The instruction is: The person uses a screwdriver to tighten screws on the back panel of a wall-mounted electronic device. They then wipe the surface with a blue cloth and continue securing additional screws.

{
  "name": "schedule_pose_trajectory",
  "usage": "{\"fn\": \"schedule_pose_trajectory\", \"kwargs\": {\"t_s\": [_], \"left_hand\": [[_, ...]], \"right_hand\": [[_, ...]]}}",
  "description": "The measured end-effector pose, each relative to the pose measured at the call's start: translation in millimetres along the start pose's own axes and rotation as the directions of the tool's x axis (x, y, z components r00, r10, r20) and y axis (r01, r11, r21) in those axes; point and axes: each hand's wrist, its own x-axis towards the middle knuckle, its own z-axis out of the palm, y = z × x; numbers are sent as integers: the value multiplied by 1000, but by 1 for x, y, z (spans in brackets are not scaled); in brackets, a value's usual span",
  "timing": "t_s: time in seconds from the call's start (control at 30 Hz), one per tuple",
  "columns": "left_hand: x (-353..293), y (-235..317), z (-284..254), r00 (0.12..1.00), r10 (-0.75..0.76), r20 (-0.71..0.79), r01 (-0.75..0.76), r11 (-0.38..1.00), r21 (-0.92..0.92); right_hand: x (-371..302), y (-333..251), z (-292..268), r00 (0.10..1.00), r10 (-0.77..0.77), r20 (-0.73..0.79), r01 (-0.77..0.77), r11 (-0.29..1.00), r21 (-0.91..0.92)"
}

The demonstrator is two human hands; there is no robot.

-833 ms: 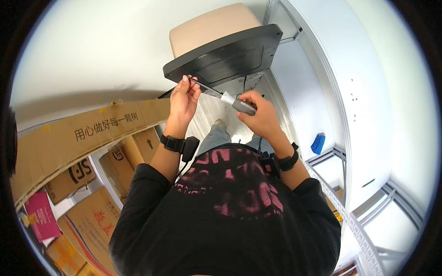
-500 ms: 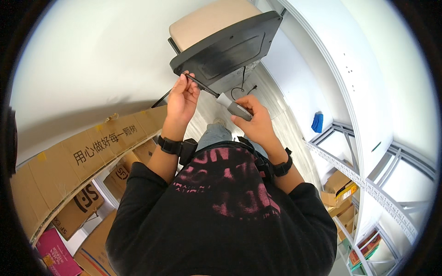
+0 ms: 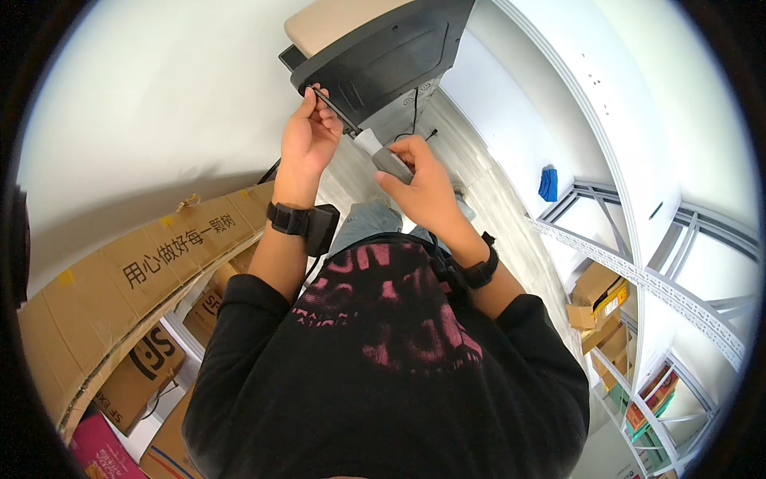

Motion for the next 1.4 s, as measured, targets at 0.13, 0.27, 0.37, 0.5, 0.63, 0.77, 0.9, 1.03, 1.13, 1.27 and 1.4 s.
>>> {"fn": "schedule_pose_trajectory", "kwargs": {"t_s": [0.13, 0.27, 0.37, 0.5, 0.63, 0.77, 0.9, 1.03, 1.13, 1.27, 1.4], "left_hand": [[-1, 0, 3, 1000, -21, 11, 21, 1000, -19], [-2, -2, 4, 999, -30, -23, 29, 999, -40], [-3, -1, 4, 999, -16, -45, 16, 1000, -19], [-5, 1, 4, 1000, -5, 10, 5, 1000, 30], [-13, 2, -2, 991, -38, 125, 14, 982, 186], [-16, 4, -8, 971, -77, 228, 7, 957, 291], [-15, 3, -3, 982, 2, 189, -82, 905, 418], [-17, 18, -5, 976, 213, 51, -175, 615, 769], [-10, 26, -9, 733, 597, 327, -461, 83, 883], [10, 36, -5, 576, 570, 586, -588, -209, 782], [14, 36, -3, 597, 544, 590, -561, -243, 792]], "right_hand": [[-3, -5, 8, 1000, 8, -11, -8, 999, -53], [-3, -13, 12, 999, 51, -6, -52, 994, -96], [-3, -15, 16, 996, 86, 23, -86, 996, 0], [-2, -18, 16, 986, 158, 44, -161, 985, 69], [1, -14, 18, 986, 163, 36, -167, 973, 162], [1, -21, 15, 973, 219, 73, -229, 955, 187], [2, -8, 23, 988, -7, -157, -15, 990, -140], [5, -12, 22, 984, 14, -180, -35, 993, -113], [5, -13, 20, 981, 35, -191, -46, 997, -58], [5, -7, 21, 974, 18, -224, -21, 1000, -11], [6, 0, 20, 981, 122, -154, -92, 978, 190]]}}
